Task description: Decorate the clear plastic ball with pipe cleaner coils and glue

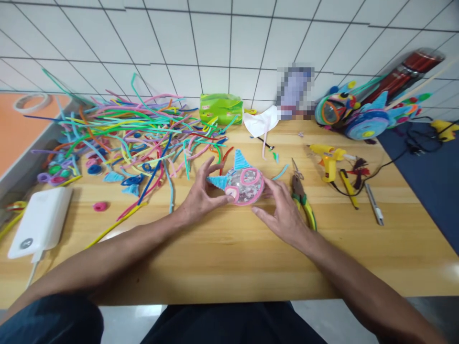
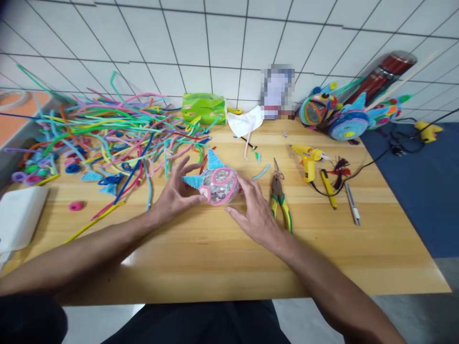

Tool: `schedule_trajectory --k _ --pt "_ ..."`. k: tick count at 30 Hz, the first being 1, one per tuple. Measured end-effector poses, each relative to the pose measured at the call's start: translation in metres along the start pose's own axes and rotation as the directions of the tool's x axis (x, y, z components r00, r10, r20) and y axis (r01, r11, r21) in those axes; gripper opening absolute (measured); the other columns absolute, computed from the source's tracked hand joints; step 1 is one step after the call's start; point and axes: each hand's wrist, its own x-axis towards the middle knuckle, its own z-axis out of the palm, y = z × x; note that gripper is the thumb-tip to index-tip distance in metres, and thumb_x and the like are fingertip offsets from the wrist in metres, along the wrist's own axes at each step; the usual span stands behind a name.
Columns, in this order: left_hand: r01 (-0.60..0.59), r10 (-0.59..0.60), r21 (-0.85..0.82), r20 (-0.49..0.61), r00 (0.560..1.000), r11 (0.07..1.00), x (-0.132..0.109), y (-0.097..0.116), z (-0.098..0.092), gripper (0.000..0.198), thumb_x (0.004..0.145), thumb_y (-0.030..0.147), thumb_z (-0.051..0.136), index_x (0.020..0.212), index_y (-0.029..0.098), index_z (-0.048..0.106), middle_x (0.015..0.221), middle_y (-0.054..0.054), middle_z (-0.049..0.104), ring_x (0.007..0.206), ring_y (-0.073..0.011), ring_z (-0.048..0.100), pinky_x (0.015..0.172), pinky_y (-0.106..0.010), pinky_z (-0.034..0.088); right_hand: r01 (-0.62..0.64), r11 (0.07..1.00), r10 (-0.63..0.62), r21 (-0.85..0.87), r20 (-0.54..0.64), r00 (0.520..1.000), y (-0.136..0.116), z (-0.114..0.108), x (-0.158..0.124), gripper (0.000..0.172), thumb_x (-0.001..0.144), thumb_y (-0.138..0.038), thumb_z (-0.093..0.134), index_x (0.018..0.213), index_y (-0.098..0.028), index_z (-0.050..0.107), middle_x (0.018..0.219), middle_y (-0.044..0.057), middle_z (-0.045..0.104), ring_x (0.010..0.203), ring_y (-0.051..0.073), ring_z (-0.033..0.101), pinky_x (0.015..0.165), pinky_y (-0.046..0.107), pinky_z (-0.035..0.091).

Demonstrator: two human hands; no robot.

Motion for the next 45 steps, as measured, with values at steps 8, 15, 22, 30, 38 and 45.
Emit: schedule_trajectory --k 8,15,22,30,38,45 --pt "0.124 -0.121 -0.154 0.026 0.992 0.980 -0.002 0.013 -0.007 0.110 0.085 0.062 0.088 0.171 0.032 0.027 0.149 -0.018 0.065 0.138 -0.0334 0.066 0.105 -0.048 0.062 0.000 0.999 -0.001 0.051 0.022 1.000 -0.004 0.002 -0.005 0.084 0.099 -0.028 0.070 0.171 -0.031 0.026 0.161 0.015 0.055 0.147 0.033 0.055 0.120 0.059 0.052" --pt "0.066 -0.067 0.021 0.023 0.998 0.998 0.010 0.034 -0.029 0.080 0.085 0.062 0.086 0.153 0.028 0.058 0.153 -0.015 0.065 0.140 -0.0352 0.064 0.118 -0.053 0.053 0.054 0.997 -0.055 0.051 0.025 0.998 -0.003 -0.001 -0.004 0.074 0.104 -0.029 0.064 0.170 -0.034 0.031 0.152 0.013 0.061 0.142 0.031 0.060 0.117 0.056 0.057" --pt "0.004 -0.068 0.265 0.234 0.970 0.964 0.024 0.062 -0.032 0.065 0.082 0.061 0.089 0.129 0.022 0.070 0.130 -0.012 0.074 0.120 -0.0317 0.071 0.110 -0.050 0.057 0.052 0.997 -0.056 0.063 0.065 0.996 -0.005 -0.004 -0.003 0.067 0.105 -0.031 0.062 0.167 -0.032 0.037 0.151 0.014 0.063 0.142 0.031 0.062 0.118 0.055 0.056" --pt "0.091 -0.162 0.228 0.315 0.935 0.969 0.040 0.065 -0.028 0.061 0.083 0.058 0.086 0.124 0.019 0.063 0.123 -0.009 0.071 0.113 -0.0279 0.069 0.110 -0.051 0.054 -0.436 0.819 0.359 0.374 0.258 0.897 -0.009 -0.055 0.015 0.040 0.101 -0.054 0.059 0.094 -0.019 0.075 0.076 0.005 0.077 0.064 0.018 0.071 0.064 0.031 0.059" --pt "0.084 -0.128 0.131 0.379 0.917 0.988 0.048 0.061 -0.022 0.069 0.083 0.061 0.085 0.133 0.020 0.061 0.130 -0.013 0.066 0.118 -0.0315 0.066 0.104 -0.049 0.056 -0.604 0.670 0.332 0.431 0.553 0.764 -0.016 -0.131 0.021 0.064 0.085 -0.080 0.073 0.063 -0.020 0.066 0.046 -0.003 0.047 0.038 0.008 0.036 0.040 0.024 0.025" --pt "0.164 -0.130 -0.047 0.415 0.900 0.985 0.044 0.054 -0.018 0.062 0.088 0.062 0.079 0.131 0.020 0.062 0.121 -0.012 0.069 0.109 -0.0285 0.067 0.093 -0.043 0.057 -0.537 0.836 0.507 0.110 0.216 0.834 0.005 -0.122 0.068 0.051 0.089 -0.065 0.071 0.063 -0.023 0.056 0.050 -0.005 0.046 0.049 0.011 0.039 0.050 0.026 0.030"
